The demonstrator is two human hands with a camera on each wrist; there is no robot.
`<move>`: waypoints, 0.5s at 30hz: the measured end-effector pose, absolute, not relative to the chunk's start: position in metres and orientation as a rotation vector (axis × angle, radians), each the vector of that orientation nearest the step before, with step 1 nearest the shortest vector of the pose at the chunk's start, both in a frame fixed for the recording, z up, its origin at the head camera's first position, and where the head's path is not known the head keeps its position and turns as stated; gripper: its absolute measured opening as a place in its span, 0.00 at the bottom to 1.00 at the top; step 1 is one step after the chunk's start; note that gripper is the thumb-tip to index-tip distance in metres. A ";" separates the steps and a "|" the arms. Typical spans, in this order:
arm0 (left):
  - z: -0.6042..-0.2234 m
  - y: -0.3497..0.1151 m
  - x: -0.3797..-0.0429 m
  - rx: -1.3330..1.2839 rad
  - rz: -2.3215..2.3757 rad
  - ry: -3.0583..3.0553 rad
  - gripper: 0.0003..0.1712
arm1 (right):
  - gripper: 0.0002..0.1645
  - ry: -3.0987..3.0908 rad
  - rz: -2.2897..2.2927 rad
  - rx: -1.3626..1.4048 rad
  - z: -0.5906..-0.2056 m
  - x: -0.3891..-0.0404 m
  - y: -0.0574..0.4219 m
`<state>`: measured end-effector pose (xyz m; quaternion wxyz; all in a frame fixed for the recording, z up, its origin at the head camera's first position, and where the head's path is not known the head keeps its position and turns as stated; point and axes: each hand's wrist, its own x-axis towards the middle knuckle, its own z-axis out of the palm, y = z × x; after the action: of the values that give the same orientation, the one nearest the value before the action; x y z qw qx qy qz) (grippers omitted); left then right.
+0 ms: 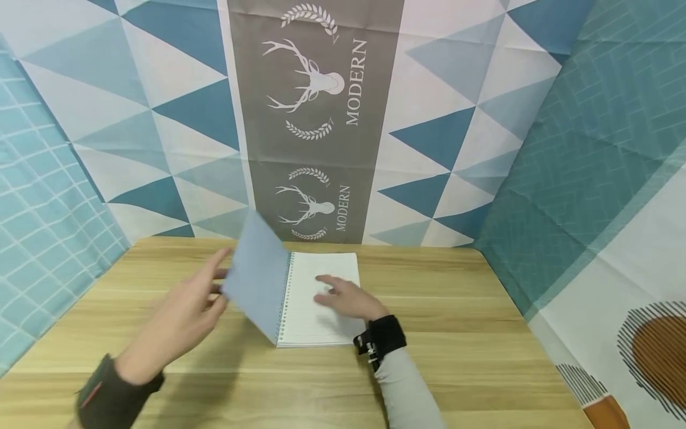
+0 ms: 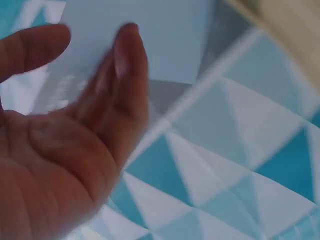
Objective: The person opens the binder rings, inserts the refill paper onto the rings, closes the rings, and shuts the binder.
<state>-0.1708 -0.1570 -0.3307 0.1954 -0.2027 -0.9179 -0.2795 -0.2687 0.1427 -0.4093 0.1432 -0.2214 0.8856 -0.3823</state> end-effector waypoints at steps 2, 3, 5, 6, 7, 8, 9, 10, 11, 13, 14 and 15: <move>-0.326 -0.132 -0.180 -0.608 -0.846 -2.584 0.39 | 0.36 2.451 -1.368 -0.508 -0.403 -0.273 0.158; -0.328 -0.121 -0.187 -0.628 -0.868 -2.598 0.37 | 0.35 2.396 -1.491 -0.436 -0.400 -0.274 0.165; -0.338 -0.100 -0.202 -0.635 -0.890 -2.660 0.34 | 0.35 2.303 -1.683 -0.338 -0.395 -0.276 0.178; -0.346 -0.091 -0.210 -0.623 -0.877 -2.698 0.32 | 0.35 2.266 -1.750 -0.294 -0.393 -0.276 0.182; -0.355 -0.084 -0.217 -0.611 -0.852 -2.740 0.31 | 0.34 2.255 -1.791 -0.272 -0.391 -0.276 0.186; -0.366 -0.078 -0.224 -0.607 -0.809 -2.776 0.29 | 0.34 2.259 -1.804 -0.263 -0.391 -0.276 0.188; -0.376 -0.073 -0.230 -0.592 -0.764 -2.822 0.29 | 0.33 2.287 -1.790 -0.251 -0.391 -0.276 0.188; -0.387 -0.069 -0.234 -0.570 -0.720 -2.874 0.28 | 0.33 2.342 -1.741 -0.251 -0.392 -0.276 0.188; -0.398 -0.067 -0.236 -0.541 -0.670 -2.929 0.28 | 0.34 2.411 -1.666 -0.253 -0.393 -0.276 0.187; -0.415 -0.064 -0.240 -0.507 -0.579 -3.015 0.29 | 0.37 2.569 -1.473 -0.245 -0.396 -0.275 0.186; -0.421 -0.062 -0.241 -0.496 -0.546 -3.047 0.29 | 0.39 2.642 -1.366 -0.232 -0.398 -0.275 0.186; -0.426 -0.060 -0.242 -0.489 -0.523 -3.069 0.30 | 0.41 2.705 -1.263 -0.210 -0.399 -0.275 0.187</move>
<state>-0.2423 -0.0603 -0.4255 -0.0049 -0.1553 -0.9738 -0.1661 -0.2750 0.1874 -0.3985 0.0744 -0.0698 0.9013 -0.4210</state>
